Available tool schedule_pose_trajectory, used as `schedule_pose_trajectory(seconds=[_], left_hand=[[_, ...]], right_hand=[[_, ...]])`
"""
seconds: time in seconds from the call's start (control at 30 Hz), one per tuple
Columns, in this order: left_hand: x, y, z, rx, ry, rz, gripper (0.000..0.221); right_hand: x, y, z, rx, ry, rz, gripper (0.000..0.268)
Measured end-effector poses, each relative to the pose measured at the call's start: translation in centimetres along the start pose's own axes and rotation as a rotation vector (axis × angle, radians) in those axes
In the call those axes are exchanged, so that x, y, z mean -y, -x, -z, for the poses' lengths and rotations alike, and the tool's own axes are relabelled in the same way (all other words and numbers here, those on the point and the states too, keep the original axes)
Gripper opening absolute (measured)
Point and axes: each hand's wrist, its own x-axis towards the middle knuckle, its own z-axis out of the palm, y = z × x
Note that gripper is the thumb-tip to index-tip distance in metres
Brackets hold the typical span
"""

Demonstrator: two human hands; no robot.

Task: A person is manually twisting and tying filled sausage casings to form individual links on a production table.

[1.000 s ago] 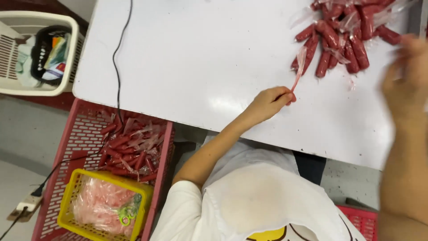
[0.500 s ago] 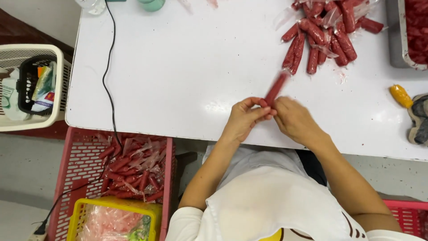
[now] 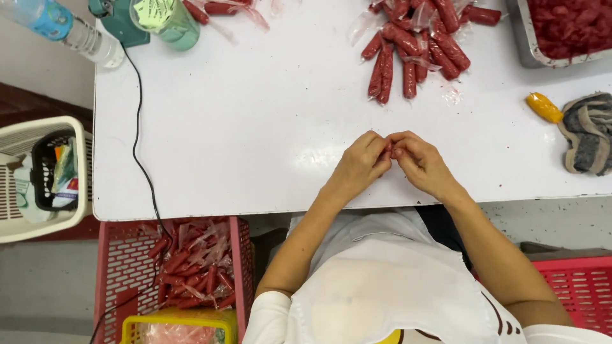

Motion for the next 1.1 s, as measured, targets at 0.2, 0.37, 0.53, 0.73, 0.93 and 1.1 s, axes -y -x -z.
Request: schedule_pose_trajectory(seconds=[0.2, 0.37, 0.53, 0.73, 0.93, 1.1], left_hand=[[-1.0, 0.3, 0.7, -0.004, 0.022, -0.06, 0.007], [-0.4, 1.4, 1.1, -0.163, 0.291, 0.187, 0.013], [-0.8, 2.5, 1.2, -0.323, 0.288, 0.248, 0.013], [-0.3, 2.9, 1.2, -0.299, 0.007, 0.126, 0.012], [-2.2, 1.4, 0.8, -0.206, 0.018, -0.05, 0.005], [-2.4, 0.3, -3.3, -0.23, 0.15, 0.034, 0.012]], right_hand=[[0.1, -0.3, 0.3, -0.013, -0.108, -0.062, 0.027], [1.6, -1.6, -0.3, 0.164, -0.096, -0.053, 0.028], [0.1, -2.2, -1.2, 0.193, -0.092, -0.024, 0.02], [3.2, -2.5, -1.7, 0.15, 0.152, 0.2, 0.019], [-3.0, 0.0, -2.5, -0.071, -0.11, -0.086, 0.009], [-5.3, 1.2, -2.0, -0.244, -0.324, -0.345, 0.015]])
